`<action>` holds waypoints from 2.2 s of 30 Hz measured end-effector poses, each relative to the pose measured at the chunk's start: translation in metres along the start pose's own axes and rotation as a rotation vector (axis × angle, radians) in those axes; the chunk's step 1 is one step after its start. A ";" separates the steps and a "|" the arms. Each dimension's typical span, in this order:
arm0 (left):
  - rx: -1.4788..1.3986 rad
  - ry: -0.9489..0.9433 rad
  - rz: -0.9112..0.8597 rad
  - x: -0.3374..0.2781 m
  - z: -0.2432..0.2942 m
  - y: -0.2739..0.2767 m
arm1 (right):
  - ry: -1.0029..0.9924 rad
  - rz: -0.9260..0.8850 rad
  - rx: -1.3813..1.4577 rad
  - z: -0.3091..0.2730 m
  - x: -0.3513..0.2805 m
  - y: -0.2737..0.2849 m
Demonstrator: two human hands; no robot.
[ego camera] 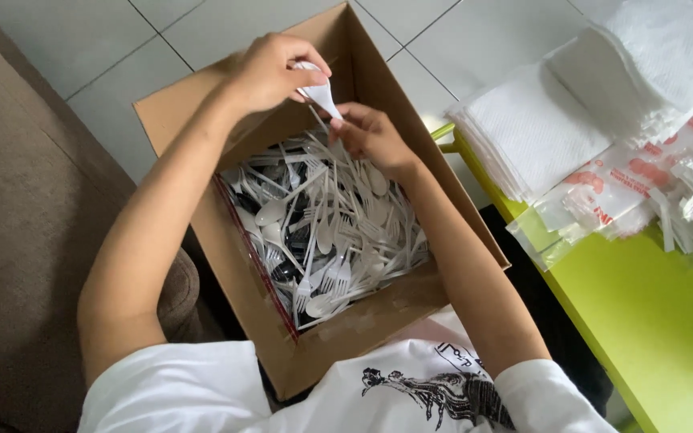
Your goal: Wrapping individual plastic spoons in paper napkins and placing them aside.
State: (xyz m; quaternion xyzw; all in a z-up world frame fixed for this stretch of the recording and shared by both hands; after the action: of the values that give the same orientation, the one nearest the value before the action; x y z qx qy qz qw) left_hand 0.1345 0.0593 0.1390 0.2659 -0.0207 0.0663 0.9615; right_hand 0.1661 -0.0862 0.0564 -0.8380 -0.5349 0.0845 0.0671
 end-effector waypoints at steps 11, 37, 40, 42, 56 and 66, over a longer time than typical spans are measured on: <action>-0.496 -0.005 0.217 -0.003 0.045 -0.009 | 0.014 0.103 0.109 -0.040 -0.025 -0.004; 0.655 -0.377 -0.119 0.078 0.142 -0.342 | 0.542 0.420 0.716 -0.099 -0.275 0.240; 0.614 -0.376 -0.111 0.081 0.142 -0.338 | 0.586 0.489 0.680 -0.105 -0.283 0.249; 0.597 -0.341 -0.140 0.080 0.143 -0.336 | 0.579 0.521 0.677 -0.103 -0.288 0.253; -0.227 -0.550 0.097 0.051 0.190 -0.287 | 0.622 0.657 0.606 -0.111 -0.304 0.248; -0.993 -0.310 -0.094 0.036 0.189 -0.284 | 0.664 0.790 0.548 -0.128 -0.313 0.232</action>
State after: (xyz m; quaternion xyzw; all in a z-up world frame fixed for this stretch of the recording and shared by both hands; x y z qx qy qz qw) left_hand 0.2083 -0.2753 0.1594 -0.2149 -0.1796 -0.0349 0.9593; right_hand 0.2692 -0.4706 0.1565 -0.9076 -0.0910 -0.0287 0.4088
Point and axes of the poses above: each hand's wrist, its own x-axis towards the middle knuckle, its own y-axis out of the back of the hand, z = x × y, the point moved 9 cm from there along x, towards the middle knuckle
